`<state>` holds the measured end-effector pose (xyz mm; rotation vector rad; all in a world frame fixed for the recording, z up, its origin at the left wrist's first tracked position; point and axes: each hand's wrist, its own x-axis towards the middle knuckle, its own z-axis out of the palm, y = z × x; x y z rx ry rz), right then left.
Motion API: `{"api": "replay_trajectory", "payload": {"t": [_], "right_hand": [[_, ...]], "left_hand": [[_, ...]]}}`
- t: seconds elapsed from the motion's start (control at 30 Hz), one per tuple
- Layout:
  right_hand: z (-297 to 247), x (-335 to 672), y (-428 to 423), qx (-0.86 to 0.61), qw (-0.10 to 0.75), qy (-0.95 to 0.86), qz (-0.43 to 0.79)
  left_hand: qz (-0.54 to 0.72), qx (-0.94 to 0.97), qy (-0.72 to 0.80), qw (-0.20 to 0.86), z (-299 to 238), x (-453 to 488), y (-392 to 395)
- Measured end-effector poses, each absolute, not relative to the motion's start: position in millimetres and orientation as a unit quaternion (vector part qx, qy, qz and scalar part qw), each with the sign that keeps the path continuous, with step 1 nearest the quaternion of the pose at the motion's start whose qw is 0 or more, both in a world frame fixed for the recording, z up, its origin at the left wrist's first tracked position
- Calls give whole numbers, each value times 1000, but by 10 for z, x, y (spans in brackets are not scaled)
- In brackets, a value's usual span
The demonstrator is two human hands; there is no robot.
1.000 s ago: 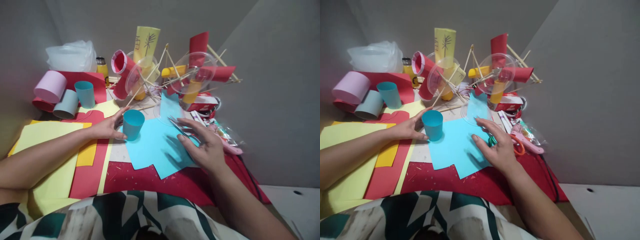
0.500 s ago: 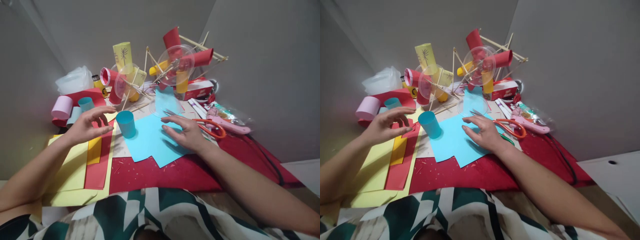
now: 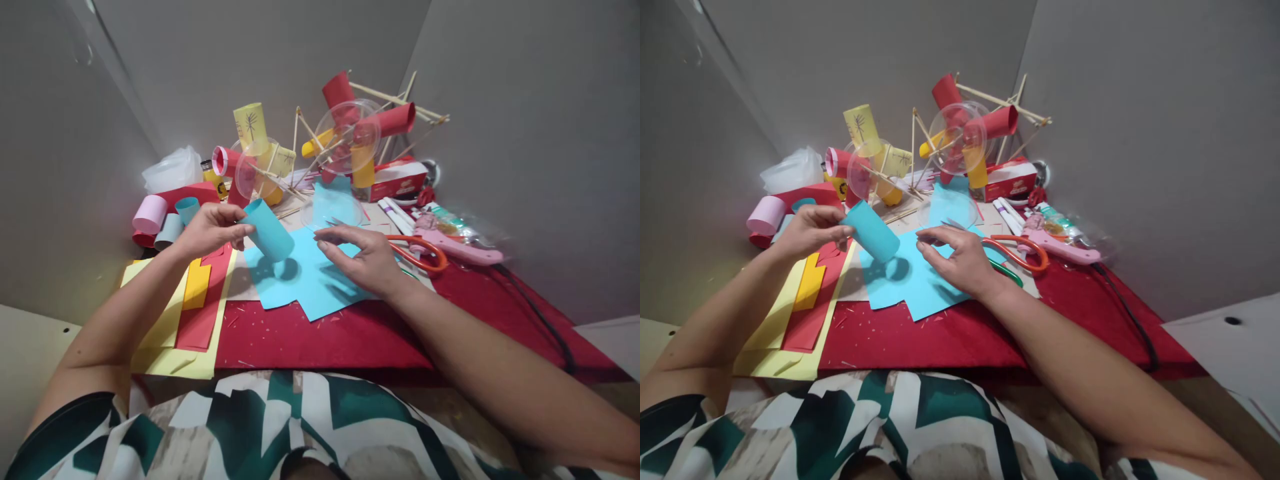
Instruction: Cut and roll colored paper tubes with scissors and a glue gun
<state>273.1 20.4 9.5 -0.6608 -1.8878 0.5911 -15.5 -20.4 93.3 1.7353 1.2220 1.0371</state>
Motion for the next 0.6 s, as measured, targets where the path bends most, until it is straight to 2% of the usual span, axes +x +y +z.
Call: {"api": "replay_trajectory", "payload": {"t": [0.2,0.47,0.6], "right_hand": [[294,2776,148,-250,547,-654,458],[379,2731,114,-165,470,-582,643],[370,2723,109,-187,448,-533,693]], "left_hand": [[405,625,412,524,1072,205,-272],[347,596,405,600,963,595,-150],[379,563,417,605,851,568,-98]]}}
